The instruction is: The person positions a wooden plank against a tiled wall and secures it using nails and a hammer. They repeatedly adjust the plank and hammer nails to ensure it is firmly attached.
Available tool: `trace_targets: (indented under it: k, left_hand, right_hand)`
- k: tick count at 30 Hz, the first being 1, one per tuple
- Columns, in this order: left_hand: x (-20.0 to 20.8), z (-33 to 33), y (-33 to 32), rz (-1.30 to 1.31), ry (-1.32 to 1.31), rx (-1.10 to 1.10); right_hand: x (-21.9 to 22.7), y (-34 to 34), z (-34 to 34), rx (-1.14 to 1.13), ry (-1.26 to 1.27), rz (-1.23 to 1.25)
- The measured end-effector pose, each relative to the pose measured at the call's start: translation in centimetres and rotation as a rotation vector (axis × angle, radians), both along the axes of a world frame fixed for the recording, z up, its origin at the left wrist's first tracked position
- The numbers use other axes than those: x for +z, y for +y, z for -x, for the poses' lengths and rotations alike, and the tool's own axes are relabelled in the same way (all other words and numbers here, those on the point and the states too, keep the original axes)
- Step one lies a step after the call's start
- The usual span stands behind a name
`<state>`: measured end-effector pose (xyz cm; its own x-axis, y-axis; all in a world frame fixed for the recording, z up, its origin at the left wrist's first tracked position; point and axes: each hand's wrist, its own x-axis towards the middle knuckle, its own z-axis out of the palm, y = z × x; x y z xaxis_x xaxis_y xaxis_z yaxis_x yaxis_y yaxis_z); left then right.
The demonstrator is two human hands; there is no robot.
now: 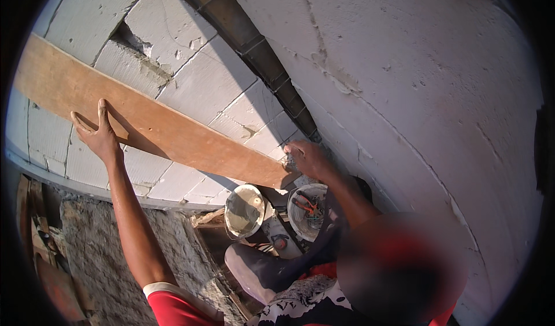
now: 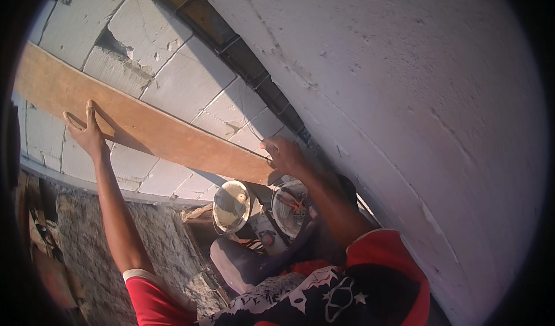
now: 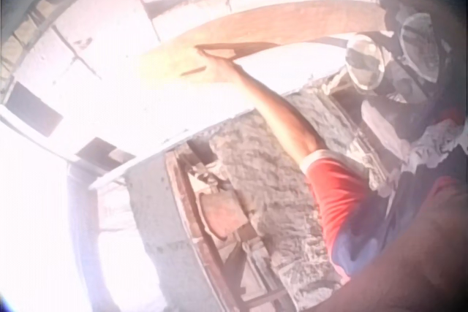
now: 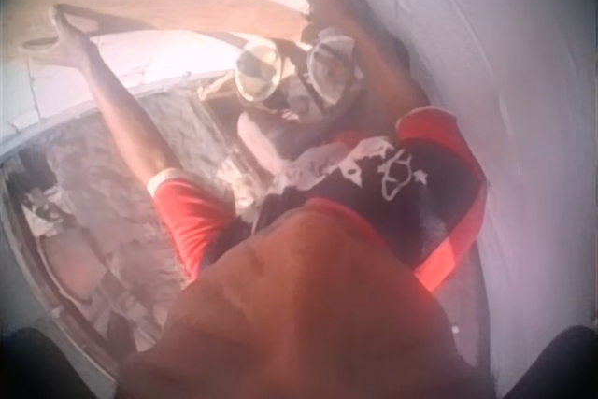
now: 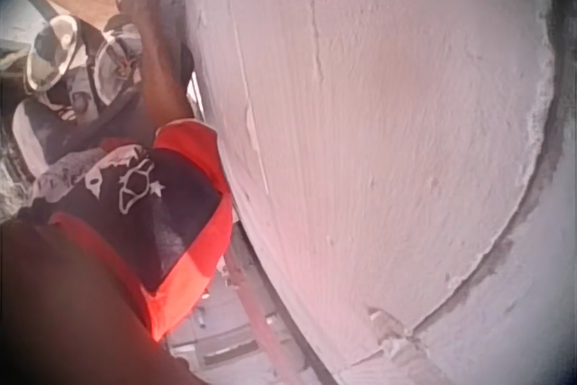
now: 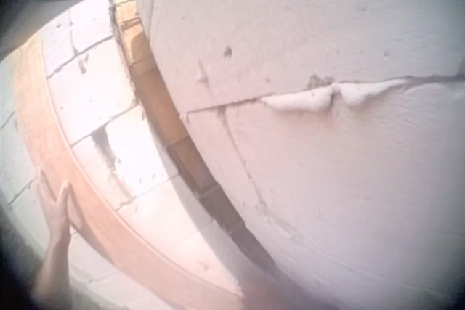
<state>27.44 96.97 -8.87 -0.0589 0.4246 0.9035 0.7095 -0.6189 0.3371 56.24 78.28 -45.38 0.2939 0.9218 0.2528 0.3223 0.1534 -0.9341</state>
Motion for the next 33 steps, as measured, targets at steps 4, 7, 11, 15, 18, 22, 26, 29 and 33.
trace_targets:
  k: [4,7,11,15,18,22,26,29,33]
  left_hand:
    - [-0.3,0.6,0.1,0.002,-0.027,-0.031]
    - [-0.3,0.9,0.5,-0.014,-0.001,-0.008]
    - [-1.5,-0.1,-0.5,-0.094,0.095,0.098]
    - [-2.9,-1.5,-0.5,-0.187,0.249,0.065]
    - [-5.6,-2.6,-0.5,-0.142,0.309,0.04]
    - [-9.2,-3.2,-0.8,-0.129,0.434,0.074]
    - [-12.6,-4.4,-2.3,-0.132,0.494,0.076]
    - [-13.7,-4.2,-2.6,-0.115,0.193,0.138]
    - [-14.4,-3.4,-1.1,0.092,-0.148,-0.063]
  right_hand:
    - [-0.6,1.0,-0.9,0.075,0.014,-0.018]
    - [-1.3,2.3,-1.8,0.118,0.02,-0.08]
    - [2.7,2.0,-1.0,0.065,0.024,-0.215]
    - [6.2,3.5,1.1,0.017,0.046,-0.353]
    - [5.0,5.4,1.5,-0.041,-0.065,-0.326]
    - [6.7,4.4,1.6,-0.057,-0.081,-0.23]
    - [7.5,6.2,1.6,-0.125,-0.131,-0.46]
    - [7.8,5.9,1.8,-0.042,-0.219,-0.346]
    - [7.1,6.0,2.0,-0.118,-0.345,-0.25]
